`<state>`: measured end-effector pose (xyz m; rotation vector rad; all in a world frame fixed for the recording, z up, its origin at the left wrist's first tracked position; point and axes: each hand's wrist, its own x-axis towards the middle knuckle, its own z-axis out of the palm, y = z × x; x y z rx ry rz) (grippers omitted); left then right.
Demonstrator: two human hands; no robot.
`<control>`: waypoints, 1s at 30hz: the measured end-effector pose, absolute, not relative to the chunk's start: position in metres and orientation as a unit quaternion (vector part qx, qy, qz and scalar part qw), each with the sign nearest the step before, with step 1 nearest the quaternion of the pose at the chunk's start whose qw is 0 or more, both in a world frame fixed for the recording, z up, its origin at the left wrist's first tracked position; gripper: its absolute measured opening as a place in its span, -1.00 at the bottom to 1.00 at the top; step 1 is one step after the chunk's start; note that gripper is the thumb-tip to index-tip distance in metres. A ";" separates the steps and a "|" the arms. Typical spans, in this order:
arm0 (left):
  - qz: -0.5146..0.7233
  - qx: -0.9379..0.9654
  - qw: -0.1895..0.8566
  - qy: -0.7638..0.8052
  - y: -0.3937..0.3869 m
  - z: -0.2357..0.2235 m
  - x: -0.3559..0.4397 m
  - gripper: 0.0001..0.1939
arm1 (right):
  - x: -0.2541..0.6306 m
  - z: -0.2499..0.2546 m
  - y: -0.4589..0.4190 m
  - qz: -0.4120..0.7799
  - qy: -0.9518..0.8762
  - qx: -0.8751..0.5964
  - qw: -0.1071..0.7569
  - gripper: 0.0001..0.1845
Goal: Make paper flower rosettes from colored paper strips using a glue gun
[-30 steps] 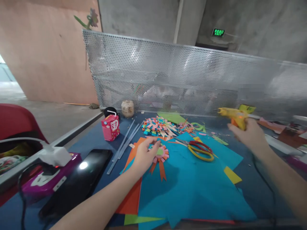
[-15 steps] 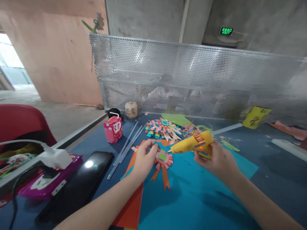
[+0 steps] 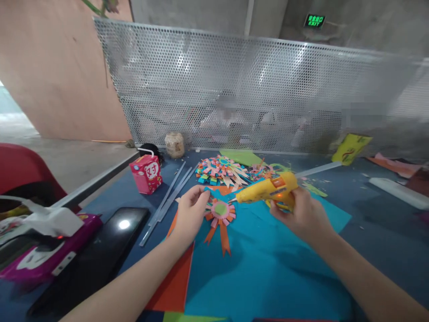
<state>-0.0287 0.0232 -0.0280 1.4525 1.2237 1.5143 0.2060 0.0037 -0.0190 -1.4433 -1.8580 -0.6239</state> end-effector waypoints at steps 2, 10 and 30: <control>0.589 0.555 0.349 0.473 0.024 -0.028 -0.030 -0.84 | 0.206 -0.021 0.004 -0.246 -0.717 -0.553 0.345 -0.71; 0.598 0.545 0.354 0.470 0.025 -0.028 -0.031 -0.84 | 0.206 -0.023 0.005 -0.296 -0.727 -0.506 0.358 -0.73; 0.601 0.544 0.352 0.468 0.023 -0.025 -0.032 -0.83 | 0.207 -0.024 0.006 -0.406 -0.738 -0.406 0.355 -0.87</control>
